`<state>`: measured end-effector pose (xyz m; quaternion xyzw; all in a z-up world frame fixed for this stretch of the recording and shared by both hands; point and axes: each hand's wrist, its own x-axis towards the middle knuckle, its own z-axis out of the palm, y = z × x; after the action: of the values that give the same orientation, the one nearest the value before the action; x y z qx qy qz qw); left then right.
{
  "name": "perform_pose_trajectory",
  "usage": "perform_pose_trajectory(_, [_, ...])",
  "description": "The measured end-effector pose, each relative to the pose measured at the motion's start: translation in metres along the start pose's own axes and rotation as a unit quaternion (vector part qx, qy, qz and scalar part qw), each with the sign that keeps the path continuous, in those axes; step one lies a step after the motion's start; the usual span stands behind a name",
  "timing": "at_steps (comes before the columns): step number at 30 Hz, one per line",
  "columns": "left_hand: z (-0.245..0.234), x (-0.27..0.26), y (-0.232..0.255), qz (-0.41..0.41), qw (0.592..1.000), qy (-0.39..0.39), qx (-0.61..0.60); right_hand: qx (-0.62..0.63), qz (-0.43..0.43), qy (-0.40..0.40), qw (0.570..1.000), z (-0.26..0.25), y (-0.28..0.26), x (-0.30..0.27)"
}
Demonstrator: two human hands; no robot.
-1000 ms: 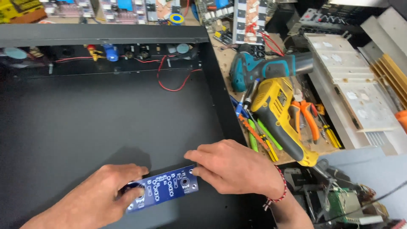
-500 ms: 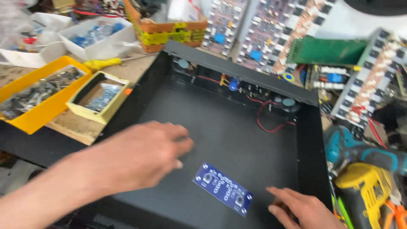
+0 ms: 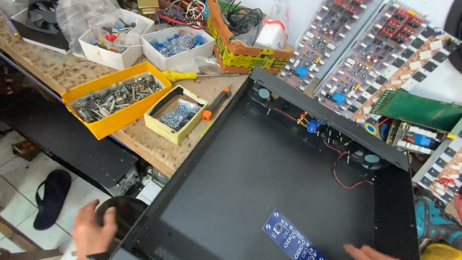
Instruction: The person selects a small metal component from a box of hardware and uses pliers to trim its leads. They then insert the component into a blue circuit board and secure it with a nut and washer.
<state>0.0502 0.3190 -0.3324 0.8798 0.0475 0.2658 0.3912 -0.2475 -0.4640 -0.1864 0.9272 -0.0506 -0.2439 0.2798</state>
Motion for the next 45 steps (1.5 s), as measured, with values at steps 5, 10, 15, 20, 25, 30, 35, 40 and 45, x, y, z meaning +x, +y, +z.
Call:
perform_pose_trajectory(5, [0.055, -0.006, 0.021, -0.010, 0.970, -0.025, 0.240, 0.096, -0.146, 0.209, 0.962, -0.272, -0.029, -0.004])
perform_pose_trajectory(10, [0.083, 0.002, 0.033, -0.085, 0.884, -0.099, 0.450, 0.105, -0.133, 0.320, 0.932, -0.457, -0.047, 0.054])
perform_pose_trajectory(15, [0.112, 0.000, 0.009, -0.083, 0.886, -0.087, 0.449, 0.137, -0.133, 0.348, 0.918, -0.573, -0.061, 0.154])
perform_pose_trajectory(20, [0.142, 0.002, -0.017, -0.127, 0.916, -0.078, 0.372, 0.221, -0.133, 0.343, 0.903, -0.647, -0.077, 0.278])
perform_pose_trajectory(25, [0.143, 0.000, -0.021, -0.160, 0.904, -0.146, 0.370, 0.215, 0.020, 0.259, 0.941, -0.669, -0.099, 0.363])
perform_pose_trajectory(30, [0.105, 0.019, 0.029, -0.127, 0.897, -0.106, 0.411, 0.205, 0.020, 0.120, 0.971, -0.684, -0.109, 0.386])
perform_pose_trajectory(35, [0.102, 0.033, 0.038, -0.159, 0.849, -0.231, 0.448, 0.110, 0.084, 0.124, 0.982, -0.677, -0.118, 0.414])
perform_pose_trajectory(40, [0.094, 0.043, 0.046, -0.150, 0.851, -0.227, 0.448, 0.147, 0.148, 0.265, 0.941, -0.658, -0.109, 0.439])
perform_pose_trajectory(45, [0.120, 0.021, 0.020, -0.134, 0.876, -0.134, 0.444, 0.221, 0.156, 0.333, 0.903, -0.653, -0.102, 0.431])
